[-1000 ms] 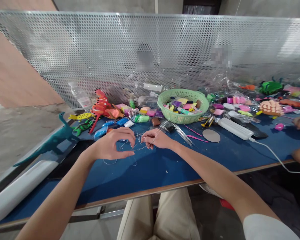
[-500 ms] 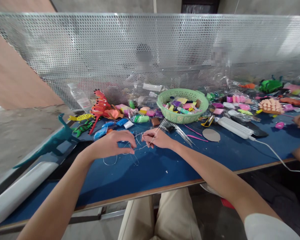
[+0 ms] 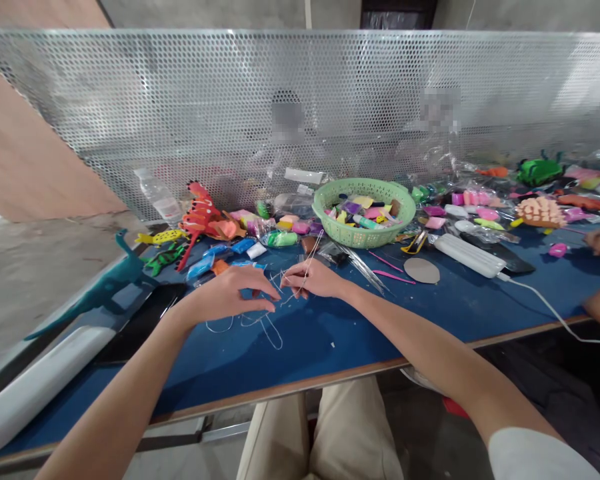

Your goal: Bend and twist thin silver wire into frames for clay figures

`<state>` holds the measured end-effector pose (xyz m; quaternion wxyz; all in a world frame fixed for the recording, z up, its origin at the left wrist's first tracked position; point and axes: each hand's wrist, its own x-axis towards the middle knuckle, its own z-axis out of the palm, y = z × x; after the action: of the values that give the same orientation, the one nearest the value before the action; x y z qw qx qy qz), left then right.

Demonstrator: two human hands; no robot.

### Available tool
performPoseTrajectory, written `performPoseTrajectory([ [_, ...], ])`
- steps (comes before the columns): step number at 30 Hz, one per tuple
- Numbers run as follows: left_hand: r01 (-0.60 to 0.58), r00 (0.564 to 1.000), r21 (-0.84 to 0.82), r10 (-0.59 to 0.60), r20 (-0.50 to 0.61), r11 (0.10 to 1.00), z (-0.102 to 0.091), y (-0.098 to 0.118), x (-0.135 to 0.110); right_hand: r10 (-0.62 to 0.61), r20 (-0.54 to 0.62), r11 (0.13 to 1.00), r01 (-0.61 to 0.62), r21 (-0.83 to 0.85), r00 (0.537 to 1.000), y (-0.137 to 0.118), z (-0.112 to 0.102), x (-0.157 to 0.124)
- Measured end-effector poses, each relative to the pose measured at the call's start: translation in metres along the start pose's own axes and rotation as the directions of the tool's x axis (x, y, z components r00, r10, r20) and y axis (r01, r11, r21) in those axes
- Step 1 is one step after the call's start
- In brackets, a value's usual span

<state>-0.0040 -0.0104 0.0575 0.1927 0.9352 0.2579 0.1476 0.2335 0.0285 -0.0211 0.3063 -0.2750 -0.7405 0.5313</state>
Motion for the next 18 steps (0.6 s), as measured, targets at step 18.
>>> performPoseTrajectory([
  [18,0.210,0.976,-0.001,-0.210,0.056,0.978,0.0096,-0.0088,0.0012,-0.041,-0.098,0.983,0.023,-0.180,0.994,-0.0022,0.0022,-0.0003],
])
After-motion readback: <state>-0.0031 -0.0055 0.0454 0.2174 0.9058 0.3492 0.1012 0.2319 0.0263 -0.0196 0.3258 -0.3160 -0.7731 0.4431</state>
